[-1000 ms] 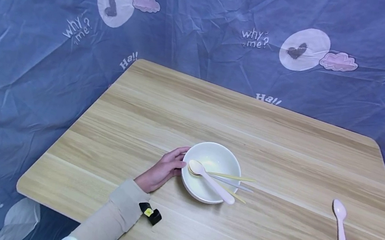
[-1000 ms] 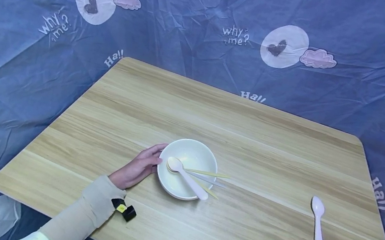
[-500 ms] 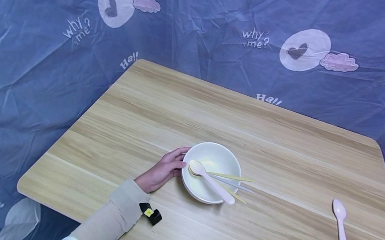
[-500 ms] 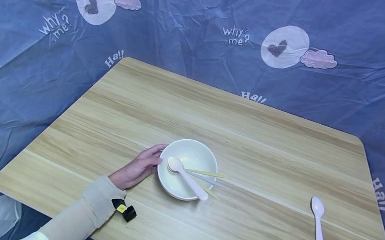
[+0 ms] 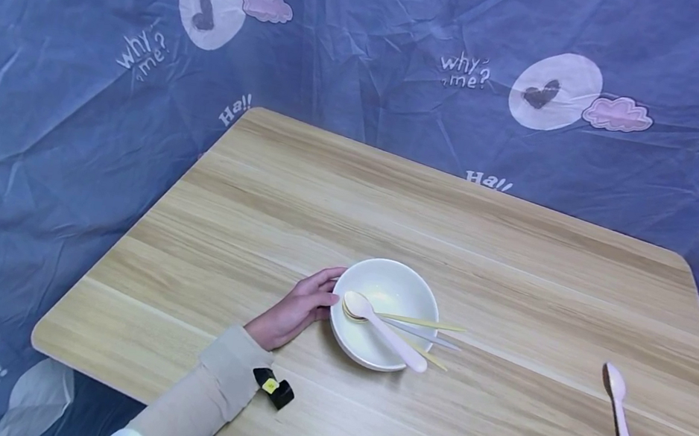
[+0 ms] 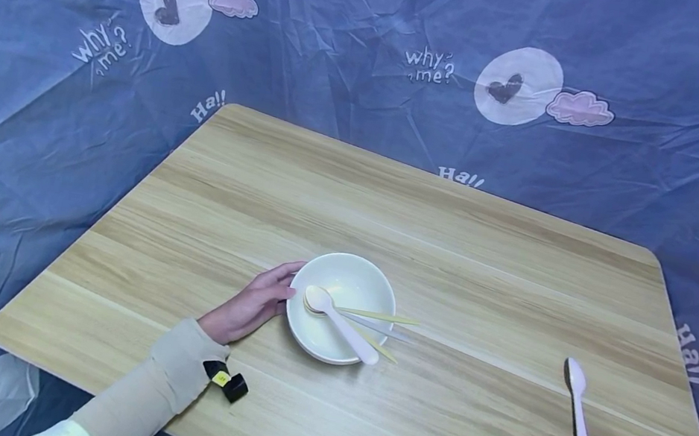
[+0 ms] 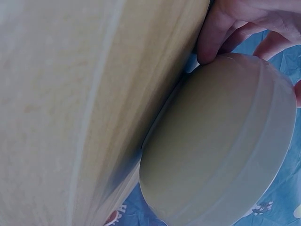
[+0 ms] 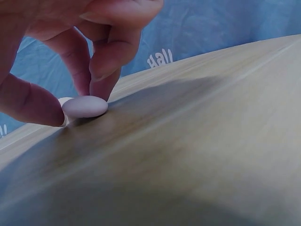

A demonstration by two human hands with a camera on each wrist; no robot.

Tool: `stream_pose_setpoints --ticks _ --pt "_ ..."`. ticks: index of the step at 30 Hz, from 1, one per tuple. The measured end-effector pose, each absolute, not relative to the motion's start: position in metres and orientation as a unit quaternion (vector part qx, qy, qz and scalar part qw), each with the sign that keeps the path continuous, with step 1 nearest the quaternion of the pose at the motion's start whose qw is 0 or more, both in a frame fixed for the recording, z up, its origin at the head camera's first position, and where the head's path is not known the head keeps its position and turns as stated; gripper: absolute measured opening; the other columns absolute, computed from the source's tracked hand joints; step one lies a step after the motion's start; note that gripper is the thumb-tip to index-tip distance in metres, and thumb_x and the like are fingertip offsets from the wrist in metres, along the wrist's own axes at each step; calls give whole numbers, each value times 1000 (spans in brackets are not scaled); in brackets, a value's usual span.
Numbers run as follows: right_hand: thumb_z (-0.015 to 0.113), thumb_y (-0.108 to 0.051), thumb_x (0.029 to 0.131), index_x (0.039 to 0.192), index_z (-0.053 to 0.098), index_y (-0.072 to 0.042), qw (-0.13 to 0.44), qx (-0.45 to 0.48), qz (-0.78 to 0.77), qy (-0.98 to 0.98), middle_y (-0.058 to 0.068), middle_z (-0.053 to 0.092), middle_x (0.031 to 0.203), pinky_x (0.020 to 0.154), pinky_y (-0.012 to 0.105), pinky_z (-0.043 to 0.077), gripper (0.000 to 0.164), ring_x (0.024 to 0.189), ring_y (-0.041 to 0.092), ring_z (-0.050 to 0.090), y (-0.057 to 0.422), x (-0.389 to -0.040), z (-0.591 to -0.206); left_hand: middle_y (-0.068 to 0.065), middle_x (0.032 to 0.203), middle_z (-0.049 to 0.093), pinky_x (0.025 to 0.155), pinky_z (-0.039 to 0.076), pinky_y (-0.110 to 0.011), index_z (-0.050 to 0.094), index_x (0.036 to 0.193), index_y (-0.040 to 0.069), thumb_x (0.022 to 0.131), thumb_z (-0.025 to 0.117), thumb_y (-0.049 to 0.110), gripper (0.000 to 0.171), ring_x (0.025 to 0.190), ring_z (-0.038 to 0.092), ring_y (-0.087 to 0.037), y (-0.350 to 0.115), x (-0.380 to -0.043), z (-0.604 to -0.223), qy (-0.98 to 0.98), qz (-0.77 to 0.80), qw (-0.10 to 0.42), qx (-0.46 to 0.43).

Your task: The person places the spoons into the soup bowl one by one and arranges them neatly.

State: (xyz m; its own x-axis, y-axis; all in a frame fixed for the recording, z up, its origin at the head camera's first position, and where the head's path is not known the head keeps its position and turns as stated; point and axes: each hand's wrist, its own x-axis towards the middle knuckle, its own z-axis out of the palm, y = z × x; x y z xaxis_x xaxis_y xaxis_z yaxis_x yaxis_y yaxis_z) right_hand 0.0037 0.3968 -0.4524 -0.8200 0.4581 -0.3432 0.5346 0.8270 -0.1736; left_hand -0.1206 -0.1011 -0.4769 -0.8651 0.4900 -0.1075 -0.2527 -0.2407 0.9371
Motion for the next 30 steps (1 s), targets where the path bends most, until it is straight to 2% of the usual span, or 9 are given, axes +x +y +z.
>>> stream_pose_setpoints --ticks 6,16,23,30 --pt "56 -29 83 104 60 6 144 249 -132 949 26 63 86 56 36 37 41 71 32 56 399 3 -453 -22 142 40 88 47 -29 30 145 6 92 47 11 57 118 49 -22 -101 -121 -477 567 781 241 99" --pt "51 -33 85 98 62 1 169 259 -134 941 19 60 80 54 35 35 37 70 30 52 403 2 -455 -25 142 38 87 47 -28 28 146 3 92 47 11 58 116 50 -22 -101 -121 -478 570 779 240 103" --pt "52 -31 85 98 60 3 156 261 -134 943 21 60 79 54 36 35 37 69 31 52 401 4 -454 -22 142 41 87 48 -29 32 144 6 91 48 11 56 115 51 -20 -101 -121 -478 569 781 240 93" --pt "52 -29 85 99 60 3 150 258 -134 945 23 60 81 54 36 35 37 69 31 52 397 4 -451 -23 142 40 87 47 -29 29 145 5 91 48 12 57 115 51 -20 -100 -121 -477 571 780 239 98"
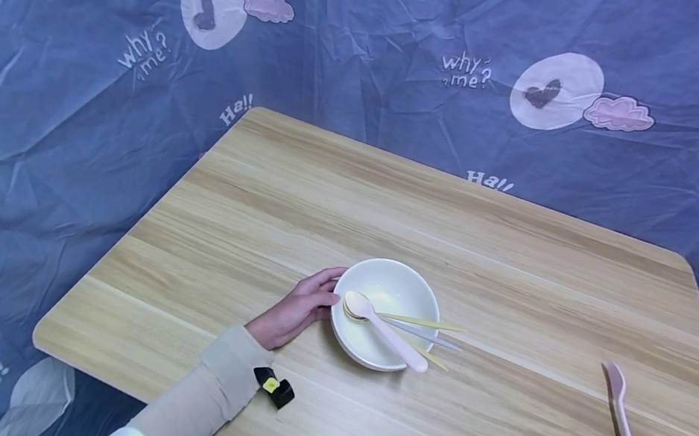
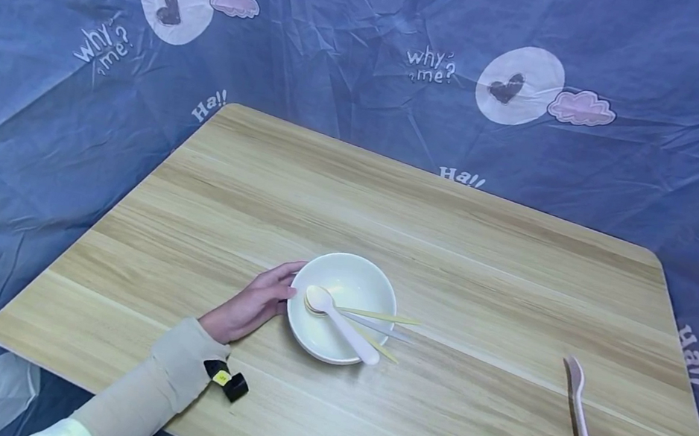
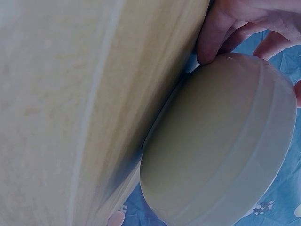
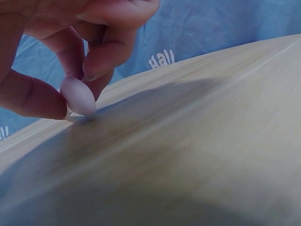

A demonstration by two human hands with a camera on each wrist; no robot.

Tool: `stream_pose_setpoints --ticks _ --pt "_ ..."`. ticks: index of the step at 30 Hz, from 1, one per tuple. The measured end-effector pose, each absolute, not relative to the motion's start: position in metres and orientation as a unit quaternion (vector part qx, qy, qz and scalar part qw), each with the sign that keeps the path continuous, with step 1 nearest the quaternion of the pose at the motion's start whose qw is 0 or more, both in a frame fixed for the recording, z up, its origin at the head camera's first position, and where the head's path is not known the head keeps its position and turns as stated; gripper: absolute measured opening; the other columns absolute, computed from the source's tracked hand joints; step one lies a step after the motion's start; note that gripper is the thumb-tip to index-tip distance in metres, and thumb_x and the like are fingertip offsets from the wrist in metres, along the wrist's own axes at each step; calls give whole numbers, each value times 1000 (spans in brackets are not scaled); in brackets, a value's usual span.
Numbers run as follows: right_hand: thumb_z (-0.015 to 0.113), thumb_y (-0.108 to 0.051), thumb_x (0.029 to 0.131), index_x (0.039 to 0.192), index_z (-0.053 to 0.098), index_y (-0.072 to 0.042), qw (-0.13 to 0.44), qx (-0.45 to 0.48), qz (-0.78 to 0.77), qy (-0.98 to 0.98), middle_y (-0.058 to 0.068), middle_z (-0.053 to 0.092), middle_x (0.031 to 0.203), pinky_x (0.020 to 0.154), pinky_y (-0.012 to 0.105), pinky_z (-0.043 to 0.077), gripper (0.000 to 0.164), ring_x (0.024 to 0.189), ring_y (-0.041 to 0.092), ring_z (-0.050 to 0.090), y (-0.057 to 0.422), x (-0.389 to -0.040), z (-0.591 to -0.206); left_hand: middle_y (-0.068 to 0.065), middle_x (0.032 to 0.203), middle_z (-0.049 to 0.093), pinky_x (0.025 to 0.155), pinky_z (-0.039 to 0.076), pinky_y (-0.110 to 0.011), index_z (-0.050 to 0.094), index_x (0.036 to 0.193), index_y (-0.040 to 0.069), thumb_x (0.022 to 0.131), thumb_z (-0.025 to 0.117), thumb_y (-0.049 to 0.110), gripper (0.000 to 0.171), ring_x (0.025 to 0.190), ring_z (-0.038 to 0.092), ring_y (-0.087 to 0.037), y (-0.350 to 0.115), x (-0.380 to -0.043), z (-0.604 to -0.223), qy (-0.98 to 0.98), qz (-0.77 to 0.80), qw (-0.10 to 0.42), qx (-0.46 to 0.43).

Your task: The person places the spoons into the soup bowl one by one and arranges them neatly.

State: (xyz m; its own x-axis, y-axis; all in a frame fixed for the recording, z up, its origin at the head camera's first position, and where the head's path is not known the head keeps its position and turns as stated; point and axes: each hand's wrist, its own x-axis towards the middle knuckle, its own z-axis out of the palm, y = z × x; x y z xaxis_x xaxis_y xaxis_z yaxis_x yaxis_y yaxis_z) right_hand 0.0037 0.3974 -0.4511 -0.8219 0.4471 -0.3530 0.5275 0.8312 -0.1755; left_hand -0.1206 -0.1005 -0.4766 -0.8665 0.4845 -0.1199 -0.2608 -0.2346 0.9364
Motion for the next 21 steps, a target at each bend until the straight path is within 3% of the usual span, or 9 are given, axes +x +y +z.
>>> stream_pose_setpoints --ticks 7,21 --pt "53 -31 85 105 58 5 134 267 -138 944 26 60 85 54 36 35 41 70 33 53 393 3 -449 -22 142 41 88 47 -29 30 145 6 91 47 11 56 116 50 -21 -101 -121 -477 571 779 241 94" --pt "52 -28 85 112 60 2 45 265 -160 950 31 61 99 55 39 36 41 79 45 56 381 1 -447 -21 142 41 87 47 -29 31 145 7 91 48 12 57 116 51 -20 -101 -121 -477 571 780 239 89"
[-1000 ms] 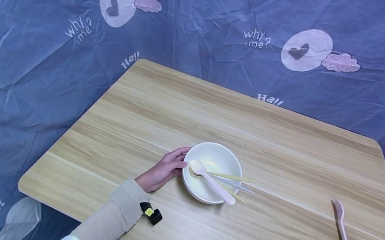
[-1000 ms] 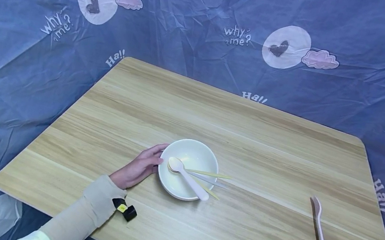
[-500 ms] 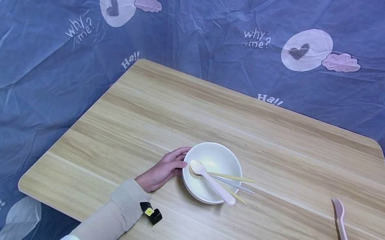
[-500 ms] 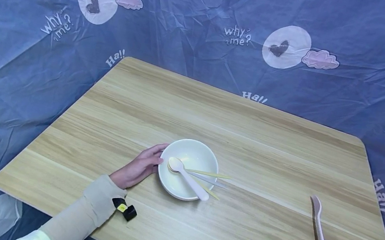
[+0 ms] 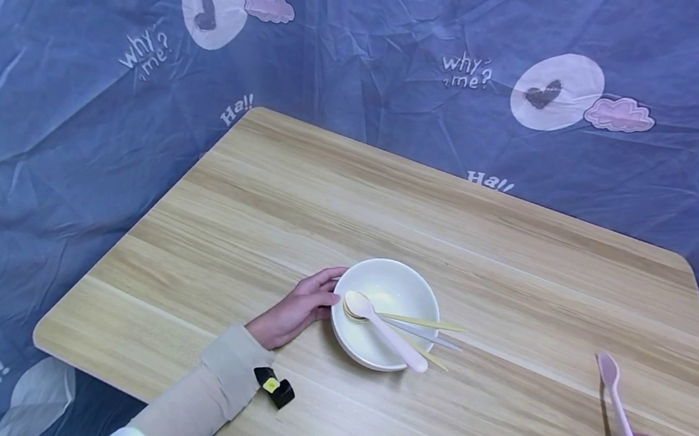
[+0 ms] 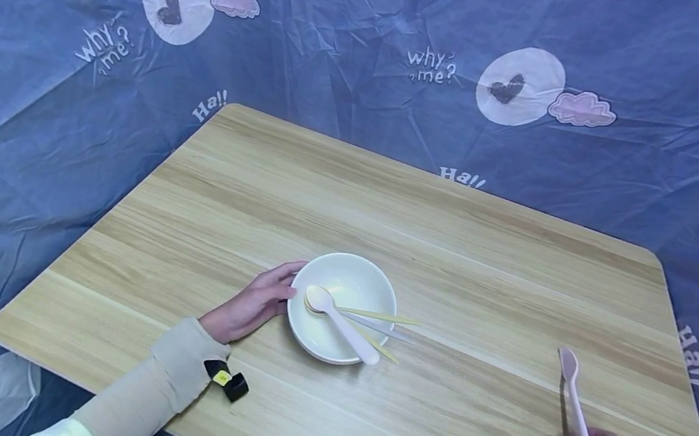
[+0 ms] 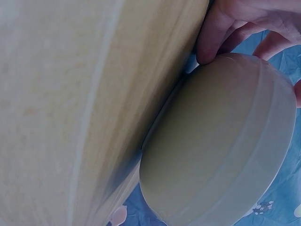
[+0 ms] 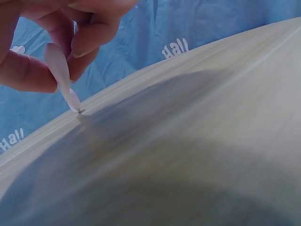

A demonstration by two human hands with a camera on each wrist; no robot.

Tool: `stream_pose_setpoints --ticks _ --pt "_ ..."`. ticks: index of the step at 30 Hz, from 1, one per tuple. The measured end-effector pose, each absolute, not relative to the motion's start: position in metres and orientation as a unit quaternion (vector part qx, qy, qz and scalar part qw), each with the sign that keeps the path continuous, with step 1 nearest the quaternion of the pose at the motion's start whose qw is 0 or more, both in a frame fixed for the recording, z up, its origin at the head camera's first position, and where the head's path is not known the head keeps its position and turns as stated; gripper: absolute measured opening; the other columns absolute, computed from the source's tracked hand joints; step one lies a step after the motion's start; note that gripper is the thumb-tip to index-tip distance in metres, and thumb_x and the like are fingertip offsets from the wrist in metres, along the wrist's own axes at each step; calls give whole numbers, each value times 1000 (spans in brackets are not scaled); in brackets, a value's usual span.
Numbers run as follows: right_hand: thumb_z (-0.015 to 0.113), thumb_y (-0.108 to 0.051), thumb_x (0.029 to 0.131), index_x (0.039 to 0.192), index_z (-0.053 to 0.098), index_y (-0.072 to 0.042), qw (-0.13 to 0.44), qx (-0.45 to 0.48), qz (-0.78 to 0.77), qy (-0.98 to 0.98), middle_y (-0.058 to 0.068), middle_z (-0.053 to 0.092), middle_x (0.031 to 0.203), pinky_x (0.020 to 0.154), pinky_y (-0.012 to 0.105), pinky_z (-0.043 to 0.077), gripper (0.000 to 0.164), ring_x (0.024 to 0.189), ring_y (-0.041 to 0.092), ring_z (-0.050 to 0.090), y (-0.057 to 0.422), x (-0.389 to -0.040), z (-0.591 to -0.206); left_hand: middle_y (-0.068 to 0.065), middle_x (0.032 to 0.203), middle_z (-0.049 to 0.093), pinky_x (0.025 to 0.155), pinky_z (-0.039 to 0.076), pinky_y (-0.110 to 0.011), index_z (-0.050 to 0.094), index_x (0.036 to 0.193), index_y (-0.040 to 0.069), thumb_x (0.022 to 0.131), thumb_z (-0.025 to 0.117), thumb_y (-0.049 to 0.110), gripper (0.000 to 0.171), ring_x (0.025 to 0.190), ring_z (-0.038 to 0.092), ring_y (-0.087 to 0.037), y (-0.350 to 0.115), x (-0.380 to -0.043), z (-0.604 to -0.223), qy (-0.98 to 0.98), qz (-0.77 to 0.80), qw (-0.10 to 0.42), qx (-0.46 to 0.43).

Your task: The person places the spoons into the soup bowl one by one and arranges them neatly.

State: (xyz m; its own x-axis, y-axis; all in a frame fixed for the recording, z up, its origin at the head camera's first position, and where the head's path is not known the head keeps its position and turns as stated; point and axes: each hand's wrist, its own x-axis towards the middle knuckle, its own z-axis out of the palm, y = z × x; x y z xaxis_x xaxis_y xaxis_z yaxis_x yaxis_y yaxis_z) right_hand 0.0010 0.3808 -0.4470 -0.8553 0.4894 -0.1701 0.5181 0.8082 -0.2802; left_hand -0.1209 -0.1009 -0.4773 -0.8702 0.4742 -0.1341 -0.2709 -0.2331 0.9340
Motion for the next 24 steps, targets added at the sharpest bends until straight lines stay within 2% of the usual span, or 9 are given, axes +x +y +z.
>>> stream_pose_setpoints --ticks 16,19,21,22,24 --pt "50 -27 84 119 60 0 -37 317 -194 928 30 61 108 61 42 34 46 92 48 52 366 -2 -442 -25 142 39 87 47 -29 28 145 4 92 48 12 58 116 50 -22 -101 -122 -478 569 780 239 101" --pt "51 -28 83 117 61 -1 -53 323 -200 923 28 63 103 62 42 33 45 92 47 52 364 -4 -441 -25 142 39 87 47 -29 28 146 4 91 47 12 58 117 50 -23 -101 -122 -478 569 780 241 101" --pt "52 -27 83 115 63 -1 -70 327 -207 919 12 68 80 61 40 32 43 91 46 53 362 -4 -442 -23 142 39 88 47 -29 29 145 5 91 48 12 58 118 49 -23 -101 -122 -478 569 780 242 100" --pt "53 -27 82 114 63 -1 -78 329 -211 917 0 65 70 61 39 31 43 90 45 53 361 -5 -442 -23 142 40 88 47 -29 30 145 5 91 48 12 58 118 49 -23 -101 -122 -478 569 780 242 98" --pt "54 -27 82 112 64 -1 -92 331 -216 914 -21 49 57 60 36 30 41 87 42 53 359 -5 -442 -21 142 41 88 47 -29 31 145 7 91 48 12 57 118 49 -22 -101 -122 -478 570 779 243 95"
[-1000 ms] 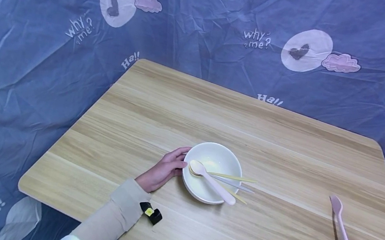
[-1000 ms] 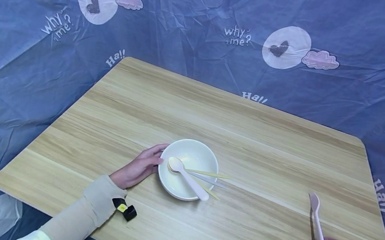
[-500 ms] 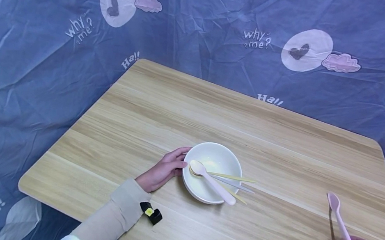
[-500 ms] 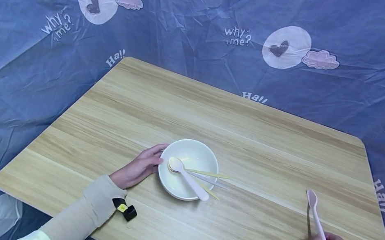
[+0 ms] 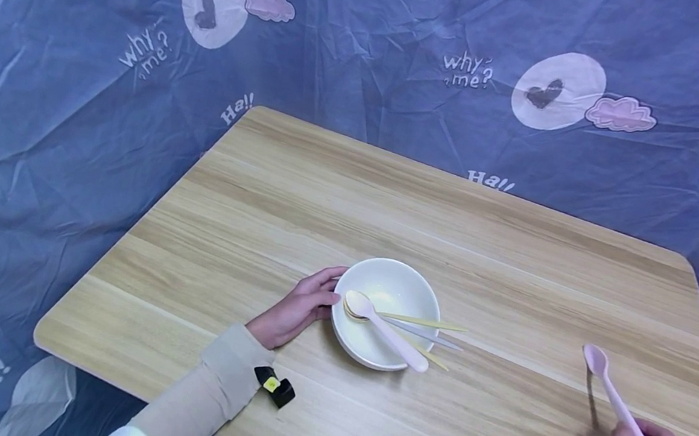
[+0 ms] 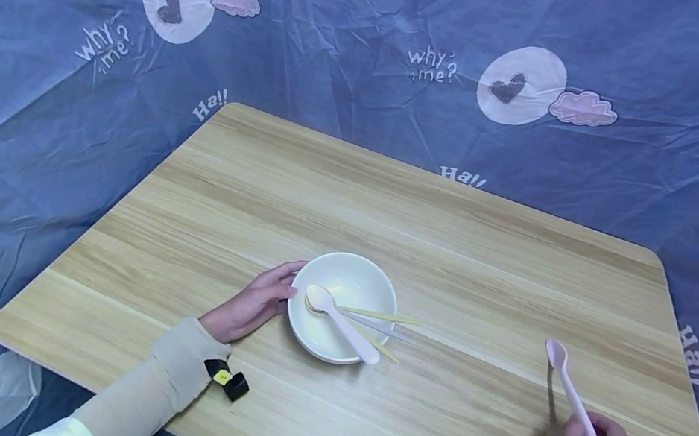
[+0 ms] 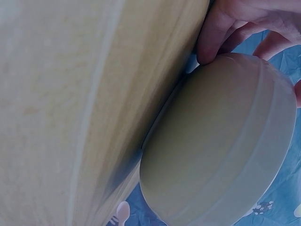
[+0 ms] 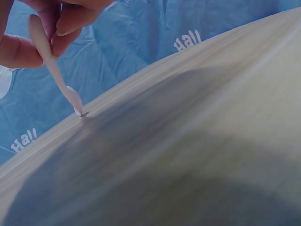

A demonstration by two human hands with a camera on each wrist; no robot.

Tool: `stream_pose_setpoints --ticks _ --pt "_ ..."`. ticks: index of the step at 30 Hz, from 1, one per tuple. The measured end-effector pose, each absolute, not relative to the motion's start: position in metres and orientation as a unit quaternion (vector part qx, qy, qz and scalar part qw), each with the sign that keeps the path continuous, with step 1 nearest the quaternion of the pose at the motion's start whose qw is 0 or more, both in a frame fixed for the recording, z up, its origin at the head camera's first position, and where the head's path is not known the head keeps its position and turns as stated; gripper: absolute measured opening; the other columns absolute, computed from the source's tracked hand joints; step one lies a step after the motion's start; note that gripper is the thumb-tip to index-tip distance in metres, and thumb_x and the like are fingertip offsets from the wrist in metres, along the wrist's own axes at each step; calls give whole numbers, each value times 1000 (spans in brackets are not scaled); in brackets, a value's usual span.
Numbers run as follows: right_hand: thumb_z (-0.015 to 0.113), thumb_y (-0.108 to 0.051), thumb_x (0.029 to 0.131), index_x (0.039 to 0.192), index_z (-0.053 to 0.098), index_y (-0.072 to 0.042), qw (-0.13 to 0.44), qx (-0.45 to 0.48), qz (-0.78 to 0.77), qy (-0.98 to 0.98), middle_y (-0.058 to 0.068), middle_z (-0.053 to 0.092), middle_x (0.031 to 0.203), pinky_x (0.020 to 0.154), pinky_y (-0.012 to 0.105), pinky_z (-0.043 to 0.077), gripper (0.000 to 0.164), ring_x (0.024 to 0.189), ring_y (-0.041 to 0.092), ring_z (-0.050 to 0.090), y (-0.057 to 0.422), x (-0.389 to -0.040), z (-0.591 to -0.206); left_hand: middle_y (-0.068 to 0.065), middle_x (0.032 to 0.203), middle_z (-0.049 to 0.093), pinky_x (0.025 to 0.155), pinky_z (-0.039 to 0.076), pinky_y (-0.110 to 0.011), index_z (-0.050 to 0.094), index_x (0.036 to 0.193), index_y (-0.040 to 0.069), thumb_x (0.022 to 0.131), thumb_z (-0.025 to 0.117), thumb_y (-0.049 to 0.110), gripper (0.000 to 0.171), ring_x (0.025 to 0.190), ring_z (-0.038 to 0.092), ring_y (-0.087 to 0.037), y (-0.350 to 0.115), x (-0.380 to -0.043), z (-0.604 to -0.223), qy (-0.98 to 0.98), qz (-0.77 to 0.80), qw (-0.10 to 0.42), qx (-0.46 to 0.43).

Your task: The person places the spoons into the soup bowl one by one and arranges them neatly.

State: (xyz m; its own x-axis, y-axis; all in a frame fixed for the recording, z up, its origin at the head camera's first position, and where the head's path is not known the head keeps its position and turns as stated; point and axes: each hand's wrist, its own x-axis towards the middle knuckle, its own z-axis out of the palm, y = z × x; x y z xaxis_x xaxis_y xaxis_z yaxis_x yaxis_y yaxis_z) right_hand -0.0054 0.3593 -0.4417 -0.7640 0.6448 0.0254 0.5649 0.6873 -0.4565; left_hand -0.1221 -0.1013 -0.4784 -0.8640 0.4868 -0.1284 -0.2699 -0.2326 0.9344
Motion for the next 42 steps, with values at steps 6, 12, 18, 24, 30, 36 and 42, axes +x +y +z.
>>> stream_pose_setpoints --ticks 6,12,18,24,30,36,42 --pt "54 -26 82 109 66 -1 115 -328 219 -912 -30 34 56 59 35 29 38 78 38 52 354 -7 -441 -21 142 41 88 48 -30 31 145 7 91 48 12 57 118 49 -22 -101 -122 -479 572 778 242 96" --pt "55 -25 81 106 67 -1 135 -321 225 -910 -32 33 56 59 34 28 36 73 35 51 349 -8 -440 -21 142 41 87 47 -30 31 145 7 91 48 13 57 118 49 -22 -102 -122 -478 574 777 242 95" --pt "57 -25 81 99 69 -4 144 -312 233 -910 -36 31 52 56 31 28 30 53 -6 35 345 -10 -438 -21 142 42 88 47 -29 32 145 7 91 49 13 57 118 49 -22 -102 -122 -478 575 776 242 91" --pt "58 -25 81 99 69 -3 154 -301 243 -909 -38 30 57 56 30 29 30 55 -14 27 335 -12 -436 -20 142 42 88 47 -29 32 145 8 91 49 13 57 119 49 -22 -102 -121 -477 575 776 243 88" --pt "59 -23 80 98 70 -4 169 -286 255 -908 -40 31 57 55 27 29 29 55 -17 28 324 -15 -435 -20 142 41 88 47 -29 32 145 8 91 48 13 57 119 49 -22 -102 -121 -477 574 777 243 89" --pt "59 -22 80 97 70 -5 176 -278 259 -908 -40 33 55 54 25 29 27 54 -13 32 317 -17 -435 -21 142 41 89 47 -29 32 145 7 90 49 14 58 120 48 -22 -102 -121 -478 575 776 244 88" --pt "59 -21 80 96 71 -7 183 -271 263 -908 -39 35 57 54 24 29 25 55 -13 33 309 -19 -433 -21 142 41 89 47 -29 31 145 7 91 49 14 58 120 48 -23 -102 -121 -476 575 776 244 89"
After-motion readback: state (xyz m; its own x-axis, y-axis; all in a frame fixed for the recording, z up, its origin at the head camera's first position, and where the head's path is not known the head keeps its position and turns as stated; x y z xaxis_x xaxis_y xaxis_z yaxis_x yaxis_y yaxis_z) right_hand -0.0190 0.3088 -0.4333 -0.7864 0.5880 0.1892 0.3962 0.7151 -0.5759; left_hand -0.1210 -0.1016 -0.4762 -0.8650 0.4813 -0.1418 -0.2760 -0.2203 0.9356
